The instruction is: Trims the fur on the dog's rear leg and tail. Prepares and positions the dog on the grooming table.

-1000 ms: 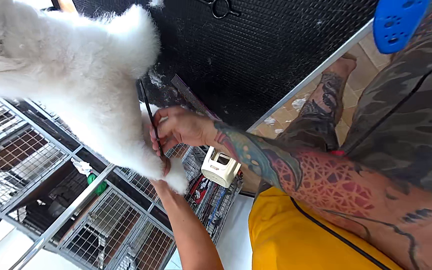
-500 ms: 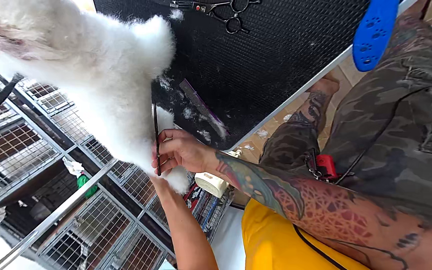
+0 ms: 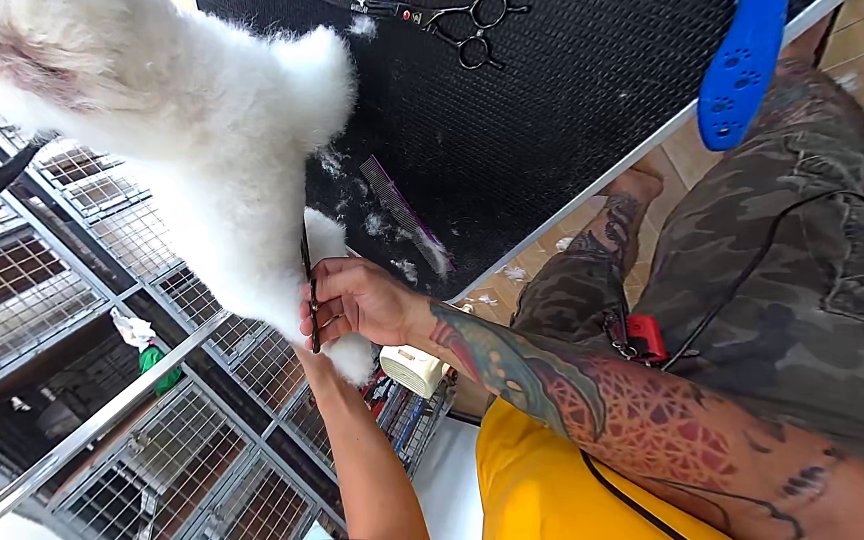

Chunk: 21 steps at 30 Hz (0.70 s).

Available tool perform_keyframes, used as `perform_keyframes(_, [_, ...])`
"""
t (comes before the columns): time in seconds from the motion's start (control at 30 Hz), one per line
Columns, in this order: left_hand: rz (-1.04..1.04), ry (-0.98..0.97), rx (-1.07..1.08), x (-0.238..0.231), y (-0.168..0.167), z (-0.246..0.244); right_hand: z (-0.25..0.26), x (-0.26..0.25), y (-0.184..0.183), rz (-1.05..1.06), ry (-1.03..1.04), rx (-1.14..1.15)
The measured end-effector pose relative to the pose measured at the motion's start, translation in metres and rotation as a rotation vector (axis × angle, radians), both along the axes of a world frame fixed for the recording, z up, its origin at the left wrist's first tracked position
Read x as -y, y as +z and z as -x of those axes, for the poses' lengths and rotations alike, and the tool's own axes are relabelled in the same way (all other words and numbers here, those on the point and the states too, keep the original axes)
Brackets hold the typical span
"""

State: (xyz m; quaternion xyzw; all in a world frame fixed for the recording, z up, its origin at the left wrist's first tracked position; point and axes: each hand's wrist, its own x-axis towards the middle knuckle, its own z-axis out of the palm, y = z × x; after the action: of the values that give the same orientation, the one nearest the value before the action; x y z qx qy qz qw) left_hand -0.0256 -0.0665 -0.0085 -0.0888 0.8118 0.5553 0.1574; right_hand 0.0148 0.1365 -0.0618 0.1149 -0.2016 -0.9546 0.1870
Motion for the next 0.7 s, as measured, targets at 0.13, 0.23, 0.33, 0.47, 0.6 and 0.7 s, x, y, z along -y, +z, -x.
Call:
perform_keyframes(0.13, [0.176, -0.011, -0.060, -0.001, 0.001, -0.002, -0.003, -0.001, 0.004, 0.000, 0.025, 0.037])
perform_keyframes(0.23, [0.062, -0.042, -0.038, -0.008, 0.001, -0.005, -0.003, -0.001, 0.005, 0.041, -0.034, 0.000])
perform_keyframes(0.33, [0.014, -0.074, -0.043, -0.029, 0.002, -0.003, 0.000, -0.008, 0.012, 0.022, -0.033, 0.024])
perform_keyframes(0.47, [-0.120, -0.087, -0.027, -0.035, 0.000, -0.005, 0.001, -0.010, 0.016, 0.036, -0.019, 0.043])
perform_keyframes(0.6, [-0.007, -0.057, -0.052, -0.040, -0.002, -0.004, 0.005, -0.018, 0.021, 0.006, -0.044, 0.063])
perform_keyframes(0.7, [0.222, -0.002, -0.106, -0.038, -0.005, -0.007, -0.002, -0.023, 0.014, -0.203, -0.002, 0.087])
